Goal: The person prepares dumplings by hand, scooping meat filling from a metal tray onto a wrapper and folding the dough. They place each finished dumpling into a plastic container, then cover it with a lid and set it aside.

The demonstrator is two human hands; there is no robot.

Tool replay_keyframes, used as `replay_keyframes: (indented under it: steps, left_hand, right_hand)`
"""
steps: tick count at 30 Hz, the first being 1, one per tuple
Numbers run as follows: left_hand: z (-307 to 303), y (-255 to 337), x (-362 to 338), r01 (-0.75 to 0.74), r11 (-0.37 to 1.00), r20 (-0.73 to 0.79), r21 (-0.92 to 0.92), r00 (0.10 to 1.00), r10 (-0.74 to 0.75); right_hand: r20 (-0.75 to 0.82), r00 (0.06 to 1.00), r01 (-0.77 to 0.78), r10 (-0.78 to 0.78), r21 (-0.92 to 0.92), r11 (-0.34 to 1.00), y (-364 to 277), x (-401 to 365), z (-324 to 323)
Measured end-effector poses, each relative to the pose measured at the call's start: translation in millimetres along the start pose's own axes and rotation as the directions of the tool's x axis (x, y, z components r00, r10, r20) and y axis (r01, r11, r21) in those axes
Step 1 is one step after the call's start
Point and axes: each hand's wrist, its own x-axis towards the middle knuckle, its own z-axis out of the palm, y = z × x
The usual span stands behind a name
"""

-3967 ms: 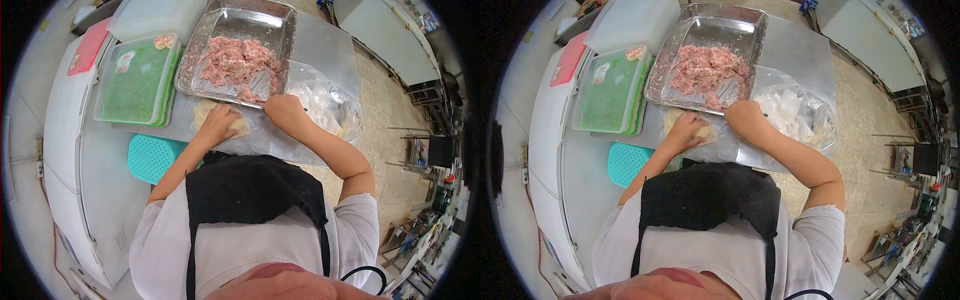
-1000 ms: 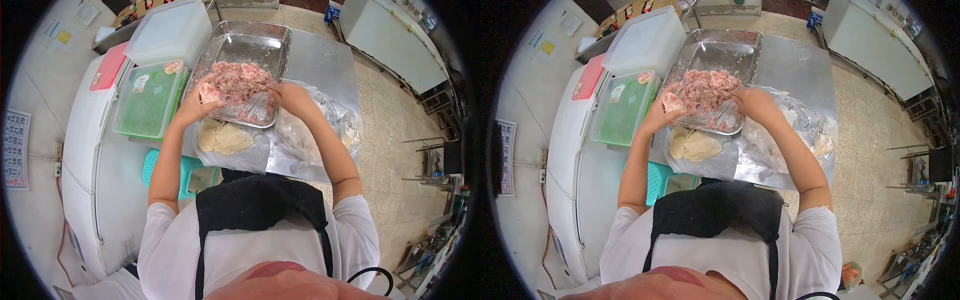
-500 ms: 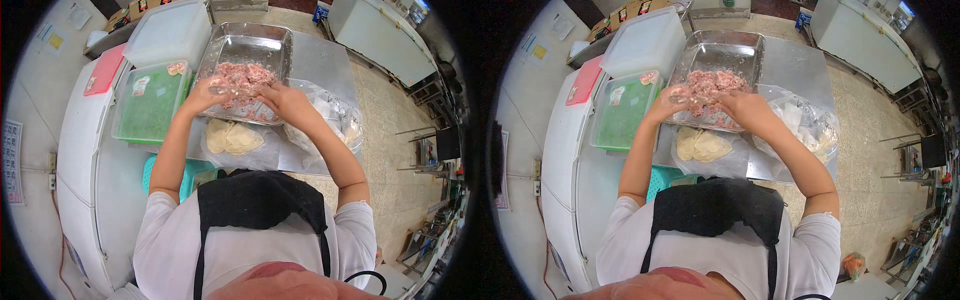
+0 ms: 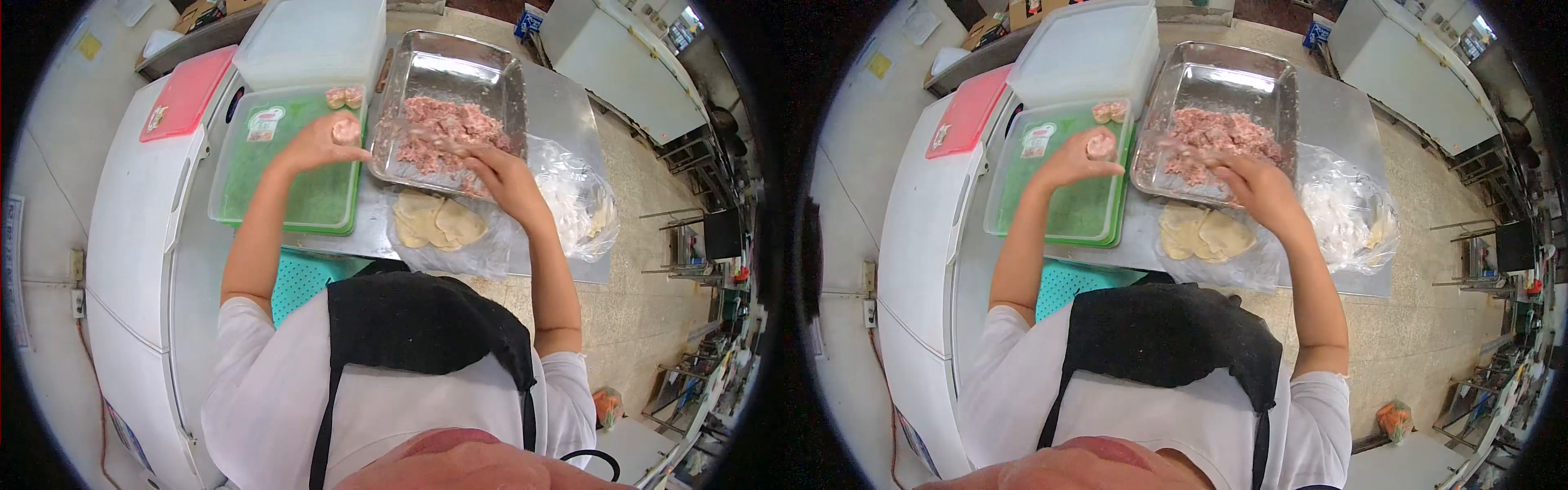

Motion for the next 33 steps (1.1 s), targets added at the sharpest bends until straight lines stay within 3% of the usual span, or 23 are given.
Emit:
replay_keyframes:
  steps: [2, 3, 5, 6, 7, 8, 10, 12, 18, 20, 21, 23, 24, 25, 27, 29, 31, 32, 33]
  left_hand:
    - [-23, -41, 2, -0.026, 0.999, -0.041, 0.027, 0.999, 0.028]
    - [-34, -66, 6, 0.046, 0.997, -0.051, 0.07, 0.998, -0.042]
    - [-42, -99, 17, 0.121, 0.987, -0.063, 0.106, 0.991, -0.115]
    - [-44, -112, 24, 0.116, 0.96, -0.136, 0.255, 0.987, -0.083]
    - [-47, -116, 27, 0.119, 0.91, -0.203, 0.397, 0.978, -0.04]
    - [-47, -118, 31, 0.118, 0.912, -0.203, 0.393, 0.978, -0.039]
    - [-43, -107, 43, 0.24, 0.927, -0.328, 0.287, 0.934, -0.141]
    - [-36, -106, 52, 0.25, 0.931, -0.335, 0.266, 0.929, -0.154]
    - [-22, -118, 78, 0.216, 0.913, -0.294, 0.346, 0.949, -0.114]
    - [-17, -123, 80, 0.177, 0.914, -0.282, 0.365, 0.957, -0.072]
    - [-21, -123, 77, 0.155, 0.925, -0.252, 0.346, 0.965, -0.068]
    - [-24, -106, 69, 0.132, 0.937, -0.206, 0.323, 0.976, -0.066]
    - [-26, -88, 57, 0.066, 0.898, -0.227, 0.436, 0.973, 0.039]
    - [-24, -71, 46, 0.006, 0.838, -0.237, 0.545, 0.96, 0.147]
    - [-11, -43, 27, -0.101, 0.851, -0.196, 0.515, 0.953, 0.232]
    - [19, 33, 2, 0.078, 0.996, -0.04, 0.036, 0.996, -0.076]
    - [70, 63, -18, 0.026, 0.994, 0.102, -0.106, 0.995, -0.015]
    - [100, 66, -18, 0.057, 0.988, 0.258, -0.141, 0.966, -0.019]
    - [137, 62, -20, -0.027, 0.994, 0.275, -0.103, 0.96, 0.054]
  right_hand:
    - [-0.113, 0.973, -0.184, 0.201, 0.145, 0.972, 6, -18, 5]
    - [-0.107, 0.974, -0.185, 0.2, 0.139, 0.973, 13, -29, 8]
    - [-0.086, 0.879, -0.409, 0.469, 0.37, 0.834, 24, -53, 14]
    - [-0.084, 0.878, -0.412, 0.47, 0.367, 0.834, 24, -63, 15]
    - [-0.072, 0.821, -0.471, 0.566, 0.473, 0.744, 22, -72, 14]
    - [-0.048, 0.756, -0.516, 0.653, 0.571, 0.638, 19, -79, 14]
    - [-0.063, 0.725, -0.533, 0.686, 0.58, 0.616, 13, -89, 16]
    - [-0.075, 0.691, -0.553, 0.719, 0.587, 0.592, 14, -95, 18]
    - [-0.118, 0.732, -0.607, 0.671, 0.334, 0.721, 29, -84, 30]
    - [-0.012, 0.844, -0.533, 0.536, -0.126, 0.837, 34, -63, 19]
    - [-0.014, 0.882, -0.447, 0.471, -0.343, 0.826, 46, -56, 9]
    - [0.055, 0.916, -0.27, 0.397, -0.646, 0.714, 70, -38, -15]
    - [0.104, 0.915, -0.192, 0.389, -0.737, 0.648, 79, -30, -28]
    - [0.105, 0.912, -0.198, 0.397, -0.735, 0.649, 87, -28, -33]
    - [0.256, 0.879, -0.008, 0.402, -0.836, 0.549, 94, -24, -32]
    - [0.329, 0.915, 0.09, 0.233, -0.73, 0.677, 79, -27, -21]
    - [0.332, 0.926, 0.091, 0.18, -0.658, 0.747, 69, -26, -9]
    - [0.336, 0.926, 0.095, 0.173, -0.65, 0.754, 73, -26, 2]
    - [0.34, 0.931, 0.103, 0.134, -0.596, 0.796, 82, -29, 17]
